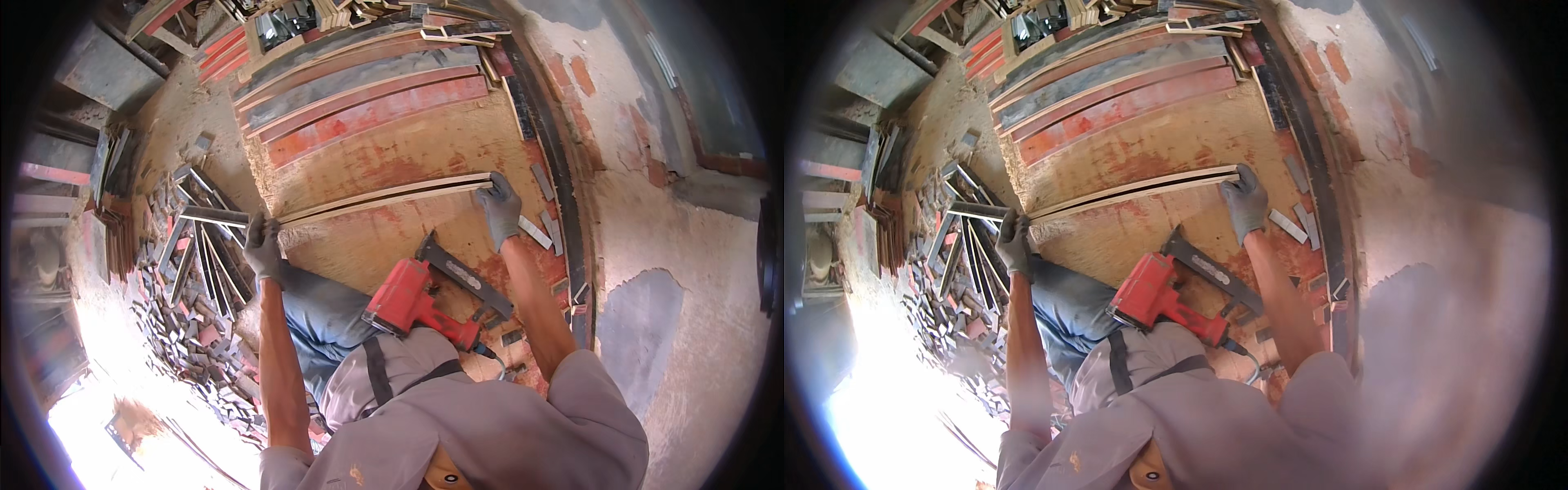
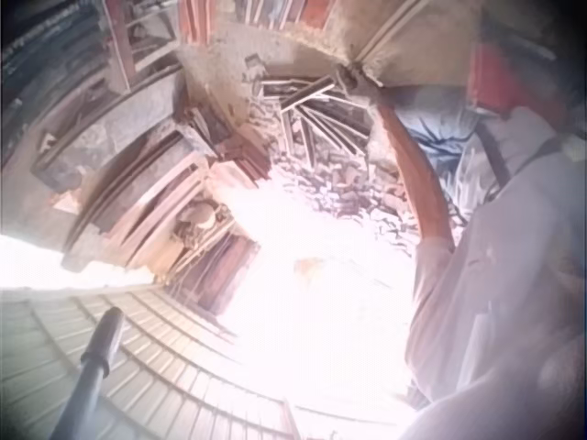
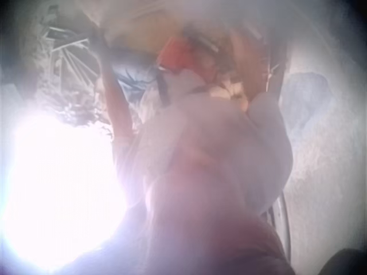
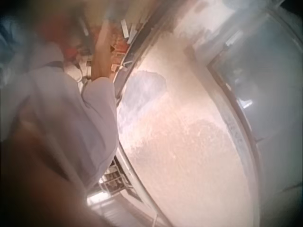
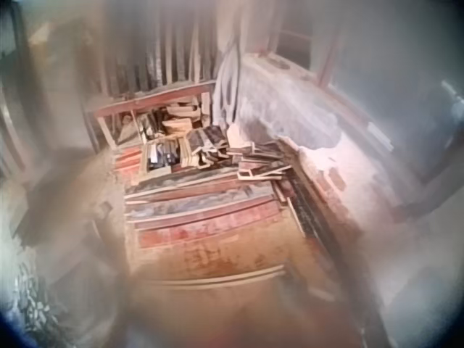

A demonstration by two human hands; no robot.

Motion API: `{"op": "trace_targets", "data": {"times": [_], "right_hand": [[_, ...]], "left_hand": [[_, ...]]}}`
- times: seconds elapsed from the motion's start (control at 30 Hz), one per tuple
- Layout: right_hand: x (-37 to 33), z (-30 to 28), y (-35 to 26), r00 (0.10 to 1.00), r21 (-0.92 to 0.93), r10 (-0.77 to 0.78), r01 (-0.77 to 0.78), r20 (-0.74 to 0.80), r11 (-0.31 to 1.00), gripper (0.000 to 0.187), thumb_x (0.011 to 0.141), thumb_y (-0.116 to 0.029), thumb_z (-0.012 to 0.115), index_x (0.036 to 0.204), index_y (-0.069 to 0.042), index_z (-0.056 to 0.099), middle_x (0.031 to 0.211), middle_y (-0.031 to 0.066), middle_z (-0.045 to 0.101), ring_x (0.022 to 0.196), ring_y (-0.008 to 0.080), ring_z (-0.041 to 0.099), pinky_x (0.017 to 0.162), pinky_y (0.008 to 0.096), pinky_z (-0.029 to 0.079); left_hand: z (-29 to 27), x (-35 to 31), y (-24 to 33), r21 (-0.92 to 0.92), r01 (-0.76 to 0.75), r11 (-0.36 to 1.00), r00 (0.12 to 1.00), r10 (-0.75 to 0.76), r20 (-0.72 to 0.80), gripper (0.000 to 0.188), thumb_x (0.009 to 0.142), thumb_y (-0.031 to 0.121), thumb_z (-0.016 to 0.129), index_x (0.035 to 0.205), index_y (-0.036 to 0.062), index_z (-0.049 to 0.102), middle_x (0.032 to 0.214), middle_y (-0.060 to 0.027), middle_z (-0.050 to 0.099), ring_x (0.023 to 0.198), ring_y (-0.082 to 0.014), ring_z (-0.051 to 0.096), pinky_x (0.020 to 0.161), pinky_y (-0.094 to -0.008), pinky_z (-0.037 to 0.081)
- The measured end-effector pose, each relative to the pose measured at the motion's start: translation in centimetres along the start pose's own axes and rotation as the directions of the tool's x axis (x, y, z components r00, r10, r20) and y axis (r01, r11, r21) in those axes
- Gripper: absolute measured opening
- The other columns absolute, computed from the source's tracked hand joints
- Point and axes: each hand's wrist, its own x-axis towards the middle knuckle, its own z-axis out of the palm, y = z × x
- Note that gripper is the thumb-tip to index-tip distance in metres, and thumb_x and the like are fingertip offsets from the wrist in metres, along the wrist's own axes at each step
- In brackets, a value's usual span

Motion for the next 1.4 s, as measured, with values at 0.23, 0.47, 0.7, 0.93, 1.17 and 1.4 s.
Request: {"op": "trace_targets", "data": {"times": [0.23,0.47,0.7,0.93,1.17,1.4], "right_hand": [[-0.5,-1.9,0.4,0.992,0.068,0.028,-0.019,-0.122,0.998,0.028,0.082,0.006,0.074,0.109,0.002,0.069,0.108,0.0104,0.07,0.093,0.014,0.067,0.083,0.0252,0.056],[-1.8,-2.3,-1.7,0.978,0.202,0.208,-0.198,-0.03,0.959,0.034,0.083,0.007,0.07,0.116,0.001,0.064,0.096,0.0085,0.071,0.092,0.0155,0.068,0.082,0.0272,0.057],[-2.3,-2.2,-4.0,0.941,0.037,0.322,-0.327,0.101,0.944,0.03,0.093,-0.011,0.07,0.122,-0.005,0.065,0.101,0.0069,0.07,0.087,0.0184,0.07,0.074,0.0353,0.063],[0.6,-2.5,-5.6,0.976,0.156,0.177,-0.195,0.125,0.968,0.026,0.095,-0.012,0.068,0.122,-0.009,0.068,0.101,0.0063,0.07,0.089,0.0179,0.07,0.078,0.0382,0.063],[2.6,-1.2,-4.1,0.986,0.129,0.107,-0.124,0.131,0.984,0.027,0.096,-0.012,0.066,0.123,-0.012,0.067,0.104,0.005,0.07,0.086,0.0147,0.068,0.077,0.0359,0.062],[2.9,-1.6,-2.2,0.985,0.008,-0.121,0.121,0.125,0.993,0.029,0.097,-0.003,0.06,0.125,-0.006,0.063,0.116,0.0071,0.068,0.094,0.013,0.065,0.084,0.0297,0.057]], "left_hand": [[2.2,0.5,0.7,0.059,0.045,0.997,0.989,-0.036,-0.142,0.039,0.086,-0.001,0.076,0.124,-0.0031,0.066,0.106,-0.0098,0.072,0.091,-0.0145,0.067,0.084,-0.0267,0.056],[0.7,1.8,-0.9,0.041,0.058,0.997,0.986,-0.051,-0.159,0.041,0.078,-0.002,0.083,0.117,-0.0019,0.07,0.106,-0.0077,0.07,0.092,-0.0145,0.065,0.085,-0.0261,0.055],[0.5,1.6,-0.5,0.008,0.137,0.991,0.98,-0.135,-0.146,0.03,0.077,-0.001,0.084,0.105,-0.0014,0.074,0.097,-0.0055,0.072,0.088,-0.0134,0.065,0.082,-0.0254,0.055],[-0.4,2.0,-0.5,-0.111,0.199,0.974,0.961,-0.216,-0.171,0.021,0.085,0.001,0.076,0.107,-0.0005,0.076,0.103,-0.0077,0.074,0.09,-0.0148,0.068,0.08,-0.0259,0.056],[0.4,1.4,1.4,-0.247,0.291,0.924,0.946,-0.317,-0.07,0.023,0.088,0.005,0.074,0.111,0.001,0.075,0.104,-0.009,0.074,0.092,-0.0176,0.069,0.082,-0.029,0.057],[-1.8,2.4,-1.0,-0.266,0.307,0.914,0.948,-0.318,0.002,0.026,0.089,0.009,0.075,0.114,0.0021,0.073,0.105,-0.0084,0.074,0.091,-0.0164,0.069,0.08,-0.0284,0.057]]}}
